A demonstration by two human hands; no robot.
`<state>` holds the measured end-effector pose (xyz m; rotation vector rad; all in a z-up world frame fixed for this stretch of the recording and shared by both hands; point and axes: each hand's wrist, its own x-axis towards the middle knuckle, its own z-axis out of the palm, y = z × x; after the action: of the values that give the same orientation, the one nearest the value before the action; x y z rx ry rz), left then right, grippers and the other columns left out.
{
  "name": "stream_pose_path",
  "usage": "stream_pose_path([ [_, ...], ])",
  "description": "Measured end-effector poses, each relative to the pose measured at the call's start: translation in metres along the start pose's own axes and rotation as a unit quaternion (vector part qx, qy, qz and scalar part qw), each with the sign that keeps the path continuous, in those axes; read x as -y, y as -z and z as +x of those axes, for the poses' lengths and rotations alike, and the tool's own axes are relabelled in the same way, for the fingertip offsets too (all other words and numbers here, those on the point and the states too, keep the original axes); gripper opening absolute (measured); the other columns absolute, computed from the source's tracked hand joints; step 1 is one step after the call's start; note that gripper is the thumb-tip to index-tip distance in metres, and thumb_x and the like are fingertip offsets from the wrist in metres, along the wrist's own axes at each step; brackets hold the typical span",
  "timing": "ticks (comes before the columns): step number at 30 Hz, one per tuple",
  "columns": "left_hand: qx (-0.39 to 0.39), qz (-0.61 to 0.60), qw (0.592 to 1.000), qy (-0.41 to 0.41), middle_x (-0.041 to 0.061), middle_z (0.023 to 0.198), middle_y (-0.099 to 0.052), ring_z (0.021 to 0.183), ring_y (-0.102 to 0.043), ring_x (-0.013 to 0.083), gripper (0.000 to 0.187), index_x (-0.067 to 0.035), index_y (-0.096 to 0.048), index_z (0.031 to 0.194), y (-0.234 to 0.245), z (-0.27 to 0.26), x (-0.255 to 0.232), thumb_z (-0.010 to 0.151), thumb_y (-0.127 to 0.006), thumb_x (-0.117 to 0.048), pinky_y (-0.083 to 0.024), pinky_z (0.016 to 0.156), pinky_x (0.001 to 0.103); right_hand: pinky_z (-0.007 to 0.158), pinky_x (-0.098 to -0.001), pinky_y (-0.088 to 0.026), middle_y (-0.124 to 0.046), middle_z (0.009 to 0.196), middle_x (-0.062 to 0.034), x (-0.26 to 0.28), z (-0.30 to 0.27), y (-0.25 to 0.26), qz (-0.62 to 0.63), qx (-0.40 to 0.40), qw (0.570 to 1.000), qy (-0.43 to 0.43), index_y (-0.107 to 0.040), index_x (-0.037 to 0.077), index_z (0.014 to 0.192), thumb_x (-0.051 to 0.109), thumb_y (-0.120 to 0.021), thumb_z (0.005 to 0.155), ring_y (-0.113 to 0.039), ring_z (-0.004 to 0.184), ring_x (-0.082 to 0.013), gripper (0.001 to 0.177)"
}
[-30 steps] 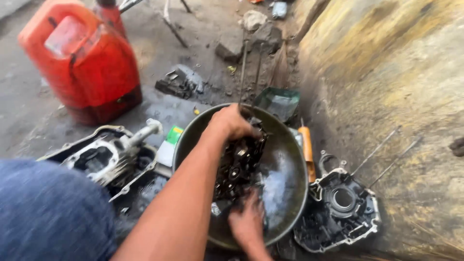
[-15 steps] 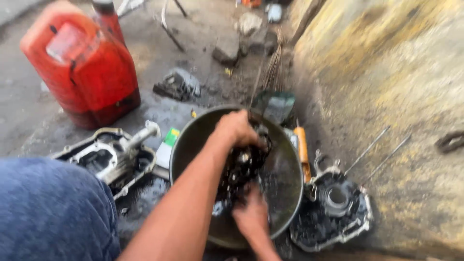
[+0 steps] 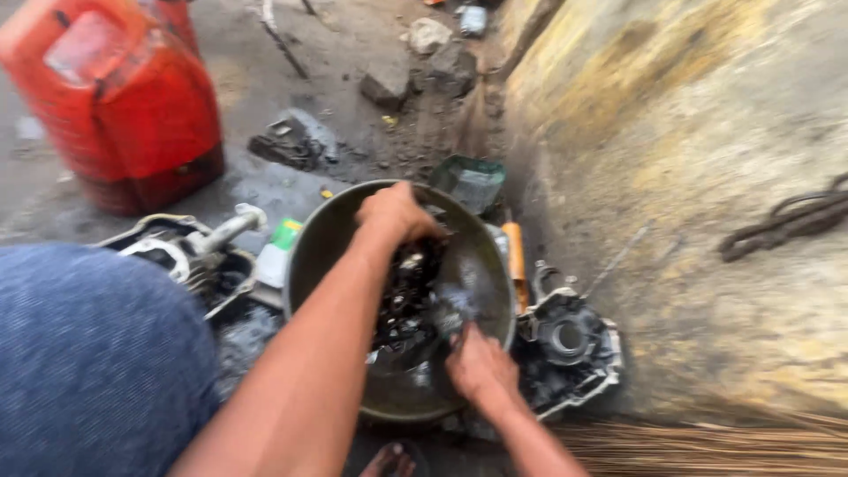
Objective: Cleaning disassembled motorcycle engine components in a basin using a brush and solvent.
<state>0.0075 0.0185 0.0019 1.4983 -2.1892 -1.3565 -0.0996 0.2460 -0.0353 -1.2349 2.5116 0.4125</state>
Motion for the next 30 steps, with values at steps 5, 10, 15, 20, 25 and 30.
stream_pose_path([
  [5,-0.032,-0.032,0.998,0.037,0.010,0.139,-0.064,0.130,-0.061,0.0272,0.096,-0.017,-0.062,0.137,0.012,0.000,0.002,0.056,-0.096,-0.055,-0.050,0.106,0.040,0.106,-0.0507,-0.050,-0.067,0.129,-0.0161,0.020,-0.003,-0.009,0.138,-0.011,0.984,-0.109,-0.053,0.028,0.144,0.043,-0.050,0.097,-0.063,0.122,-0.0389,0.050],
  [10,-0.010,-0.056,0.998,0.037,0.011,0.138,-0.064,0.130,-0.060,0.0280,0.100,-0.016,-0.060,0.139,0.009,0.002,0.009,0.055,-0.097,-0.053,-0.049,0.108,0.039,0.101,-0.0462,-0.052,-0.072,0.118,-0.0170,0.013,0.054,-0.049,0.155,-0.025,0.983,-0.092,-0.067,0.017,0.131,0.046,-0.057,0.099,-0.067,0.113,-0.0367,0.044],
  [15,0.005,-0.052,0.999,0.004,0.012,0.136,-0.065,0.128,-0.062,0.0275,0.097,-0.016,-0.060,0.138,0.006,0.012,0.015,0.055,-0.097,-0.050,-0.050,0.108,0.037,0.081,-0.0465,-0.043,-0.065,0.088,-0.0123,-0.017,0.074,-0.072,0.473,0.142,0.855,-0.158,-0.067,0.002,0.121,0.035,-0.065,0.101,-0.053,0.072,-0.0248,0.038],
  [20,0.078,-0.005,0.994,-0.074,0.009,0.134,-0.068,0.124,-0.065,0.0258,0.092,-0.021,-0.064,0.136,0.000,-0.013,-0.022,0.052,-0.094,-0.045,-0.052,0.105,0.037,0.069,-0.0395,-0.052,-0.075,0.084,-0.0131,-0.005,0.042,-0.034,0.317,0.115,0.941,-0.017,-0.080,0.003,0.098,0.035,-0.064,0.099,-0.062,0.065,-0.0153,0.036],
  [25,0.076,0.071,0.989,-0.107,0.011,0.136,-0.066,0.126,-0.062,0.0288,0.091,-0.019,-0.065,0.135,-0.022,0.006,-0.049,0.054,-0.097,-0.046,-0.052,0.105,0.039,0.071,-0.0510,-0.056,-0.075,0.090,-0.0174,-0.008,0.032,0.000,-0.283,0.052,0.906,0.309,-0.074,0.007,0.098,0.018,-0.058,0.096,-0.074,0.083,-0.0382,0.019],
  [30,0.077,0.077,0.988,-0.107,0.012,0.135,-0.067,0.124,-0.064,0.0285,0.092,-0.017,-0.065,0.134,-0.016,0.026,-0.039,0.054,-0.097,-0.048,-0.052,0.104,0.037,0.073,-0.0464,-0.056,-0.072,0.085,-0.0106,-0.018,0.060,-0.034,0.254,0.045,0.965,0.057,-0.076,0.011,0.107,0.031,-0.064,0.093,-0.070,0.079,-0.0310,0.027],
])
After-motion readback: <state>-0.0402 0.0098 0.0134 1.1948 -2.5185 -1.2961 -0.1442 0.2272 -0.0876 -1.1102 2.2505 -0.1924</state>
